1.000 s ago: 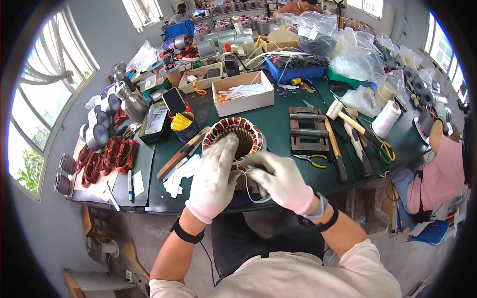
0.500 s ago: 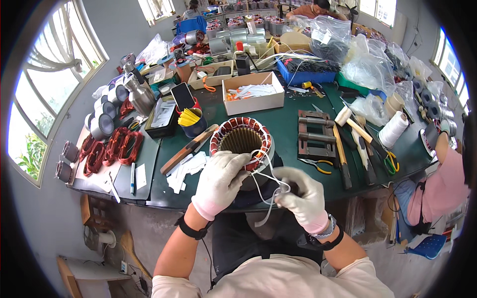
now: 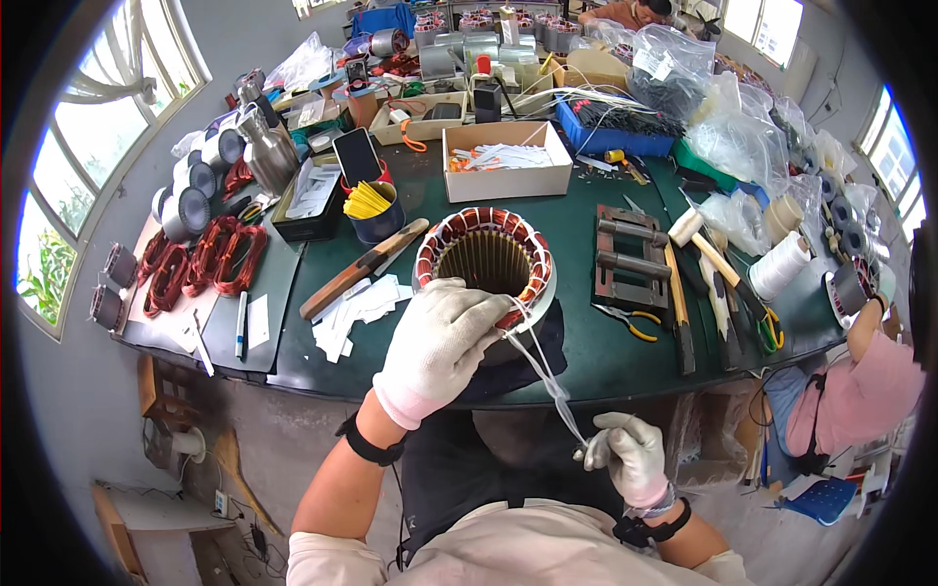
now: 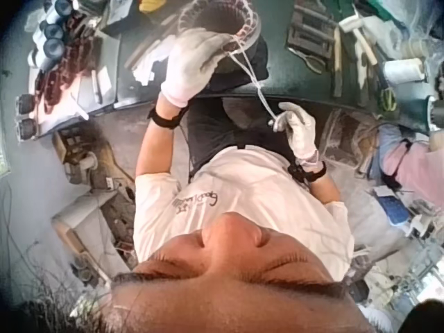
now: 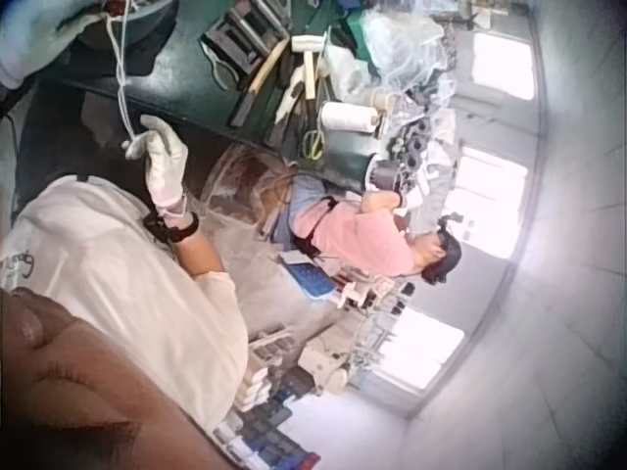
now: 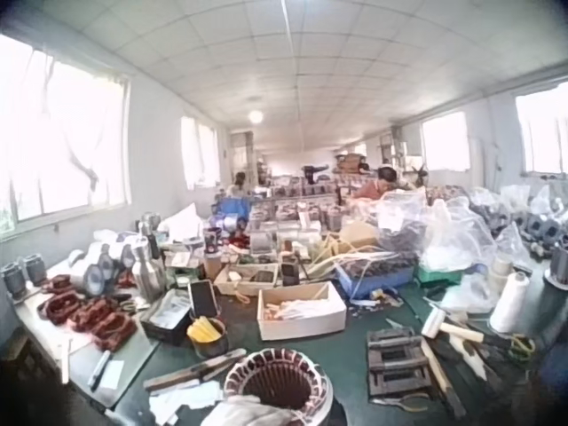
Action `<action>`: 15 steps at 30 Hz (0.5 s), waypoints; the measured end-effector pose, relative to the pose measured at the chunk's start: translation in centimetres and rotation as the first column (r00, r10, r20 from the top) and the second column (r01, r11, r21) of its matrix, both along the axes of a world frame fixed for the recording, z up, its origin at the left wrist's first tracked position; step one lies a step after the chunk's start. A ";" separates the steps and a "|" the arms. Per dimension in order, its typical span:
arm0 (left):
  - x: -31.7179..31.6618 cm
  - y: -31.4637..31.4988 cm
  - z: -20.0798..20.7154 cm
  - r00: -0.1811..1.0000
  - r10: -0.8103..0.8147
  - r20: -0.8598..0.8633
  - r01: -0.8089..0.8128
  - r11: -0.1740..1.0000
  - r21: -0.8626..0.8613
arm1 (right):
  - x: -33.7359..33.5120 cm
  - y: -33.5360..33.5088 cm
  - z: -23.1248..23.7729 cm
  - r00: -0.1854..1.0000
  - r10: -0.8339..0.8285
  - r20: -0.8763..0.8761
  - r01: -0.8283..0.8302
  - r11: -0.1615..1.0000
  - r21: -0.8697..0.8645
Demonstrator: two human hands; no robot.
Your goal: Assembling and tying wires on a motor stator in a workshop.
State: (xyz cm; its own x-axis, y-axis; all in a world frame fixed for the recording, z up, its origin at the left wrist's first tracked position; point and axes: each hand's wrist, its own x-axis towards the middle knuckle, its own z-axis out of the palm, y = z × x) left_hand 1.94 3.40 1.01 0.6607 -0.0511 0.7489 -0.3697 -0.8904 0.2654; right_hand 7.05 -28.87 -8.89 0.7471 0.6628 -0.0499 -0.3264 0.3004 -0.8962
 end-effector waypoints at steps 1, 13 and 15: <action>-0.2 0.2 -0.1 1.000 0.009 0.002 -0.009 1.000 -0.002 | -0.3 0.0 -0.4 0.999 -0.027 -0.027 0.024 0.994 -0.105; -0.8 -0.1 0.3 1.000 0.018 0.010 -0.018 1.000 -0.021 | -0.2 -2.9 -3.8 0.718 0.222 0.659 0.398 0.646 -0.651; -0.6 -0.1 0.0 1.000 0.012 0.008 -0.012 1.000 -0.012 | 1.1 1.7 -1.0 0.614 0.164 0.772 0.384 0.793 -0.474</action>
